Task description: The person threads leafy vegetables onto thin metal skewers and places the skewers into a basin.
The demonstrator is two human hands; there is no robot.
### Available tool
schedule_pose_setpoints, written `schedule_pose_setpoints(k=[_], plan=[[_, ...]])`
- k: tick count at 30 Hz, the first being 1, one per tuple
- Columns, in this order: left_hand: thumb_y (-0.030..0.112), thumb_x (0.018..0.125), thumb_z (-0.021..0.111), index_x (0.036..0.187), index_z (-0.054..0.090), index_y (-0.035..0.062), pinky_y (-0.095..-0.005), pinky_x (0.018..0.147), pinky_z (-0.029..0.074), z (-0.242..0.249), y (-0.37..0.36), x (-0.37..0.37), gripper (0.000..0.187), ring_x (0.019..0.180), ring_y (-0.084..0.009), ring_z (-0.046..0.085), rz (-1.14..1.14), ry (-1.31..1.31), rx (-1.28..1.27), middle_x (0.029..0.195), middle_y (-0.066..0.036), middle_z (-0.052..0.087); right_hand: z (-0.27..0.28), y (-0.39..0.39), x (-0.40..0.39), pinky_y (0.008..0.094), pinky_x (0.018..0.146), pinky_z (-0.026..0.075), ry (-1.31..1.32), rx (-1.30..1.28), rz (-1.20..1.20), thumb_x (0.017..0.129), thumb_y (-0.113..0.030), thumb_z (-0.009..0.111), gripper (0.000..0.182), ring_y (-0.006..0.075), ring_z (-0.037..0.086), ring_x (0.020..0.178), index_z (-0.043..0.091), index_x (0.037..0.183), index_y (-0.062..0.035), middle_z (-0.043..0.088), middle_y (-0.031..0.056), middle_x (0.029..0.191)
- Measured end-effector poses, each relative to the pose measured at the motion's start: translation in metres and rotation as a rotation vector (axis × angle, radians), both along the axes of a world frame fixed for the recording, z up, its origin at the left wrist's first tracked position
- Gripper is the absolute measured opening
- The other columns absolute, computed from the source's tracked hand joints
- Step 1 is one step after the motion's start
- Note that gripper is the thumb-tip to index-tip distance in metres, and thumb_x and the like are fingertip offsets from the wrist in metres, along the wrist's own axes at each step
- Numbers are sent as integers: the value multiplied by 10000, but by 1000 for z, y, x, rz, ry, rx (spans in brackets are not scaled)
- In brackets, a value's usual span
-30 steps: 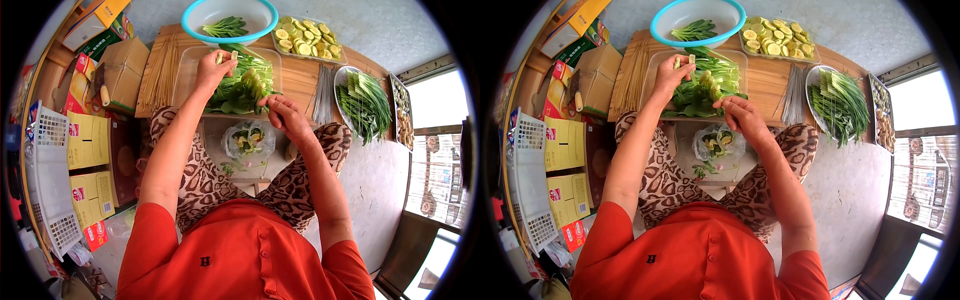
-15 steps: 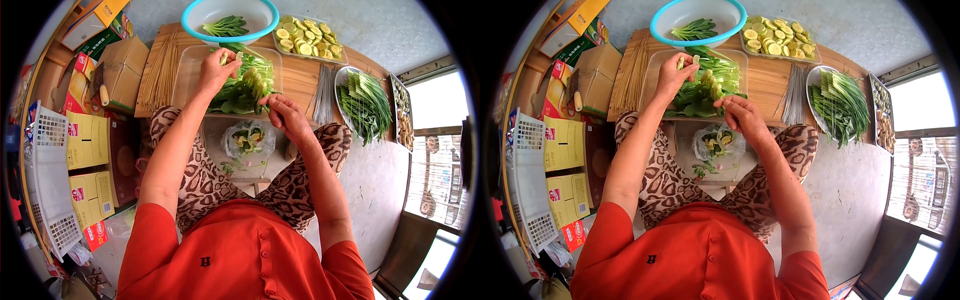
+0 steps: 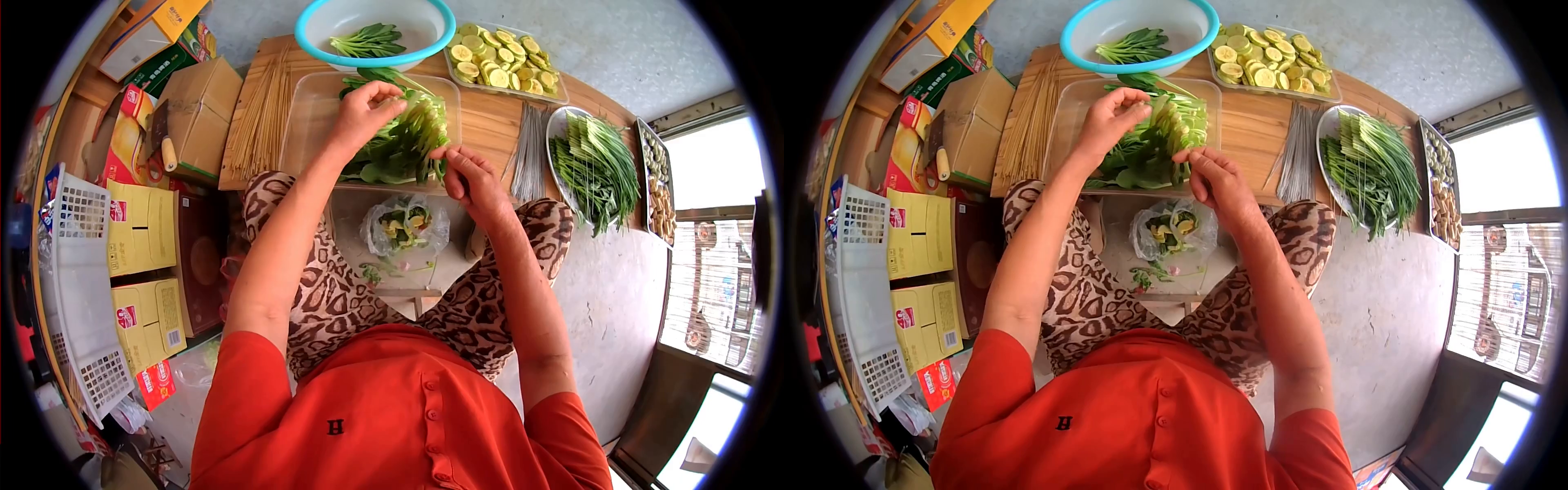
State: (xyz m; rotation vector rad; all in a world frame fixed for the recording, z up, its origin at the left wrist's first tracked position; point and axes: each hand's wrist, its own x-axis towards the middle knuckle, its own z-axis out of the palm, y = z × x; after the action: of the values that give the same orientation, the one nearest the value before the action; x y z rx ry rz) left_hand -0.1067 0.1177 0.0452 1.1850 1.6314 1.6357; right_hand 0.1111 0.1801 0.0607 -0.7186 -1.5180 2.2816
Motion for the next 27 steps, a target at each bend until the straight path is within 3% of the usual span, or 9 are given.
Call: schedule_pose_setpoints(k=[1,2,4,9,14,27], plan=[[138,878,599,980,608,19,-192,547,380,5,-3,-2,157,684,-45,494,-51,-221,-72,806,28,550,0,1,1,199,416,214,10,-9,-17,958,-215,441,249,50,295,429,593,1012,-24,404,-23,501],[138,878,599,980,608,19,-192,547,380,5,-4,-6,157,684,-45,494,-50,-220,-73,806,28,550,0,2,2,199,416,214,11,-10,-17,958,-215,441,249,50,295,429,593,1012,-24,404,-23,501],[154,908,546,1064,588,9,-197,540,363,2,-5,-16,218,678,-55,479,-149,-556,-39,842,11,548,0,3,2,196,411,209,48,-35,-19,962,-204,438,244,48,299,429,593,1014,-22,409,-22,502],[82,904,540,1072,567,-8,-222,609,421,-7,-4,-20,193,735,-100,526,-95,-566,28,885,-35,581,5,-3,5,198,415,214,15,-14,23,964,-194,437,239,46,305,433,601,1002,-25,412,-25,505],[48,860,616,1000,562,20,-274,733,493,-13,-1,-29,153,843,-163,597,-28,-752,124,977,-92,634,7,-8,4,193,437,226,-18,4,90,977,-205,425,245,44,293,444,588,1007,-25,390,-39,495],[51,865,611,980,585,20,-281,754,503,-11,-2,-27,122,859,-164,607,-55,-761,110,966,-81,640,5,-9,2,203,436,230,-33,4,101,961,-197,443,244,46,310,452,611,1002,-24,404,-34,510]])
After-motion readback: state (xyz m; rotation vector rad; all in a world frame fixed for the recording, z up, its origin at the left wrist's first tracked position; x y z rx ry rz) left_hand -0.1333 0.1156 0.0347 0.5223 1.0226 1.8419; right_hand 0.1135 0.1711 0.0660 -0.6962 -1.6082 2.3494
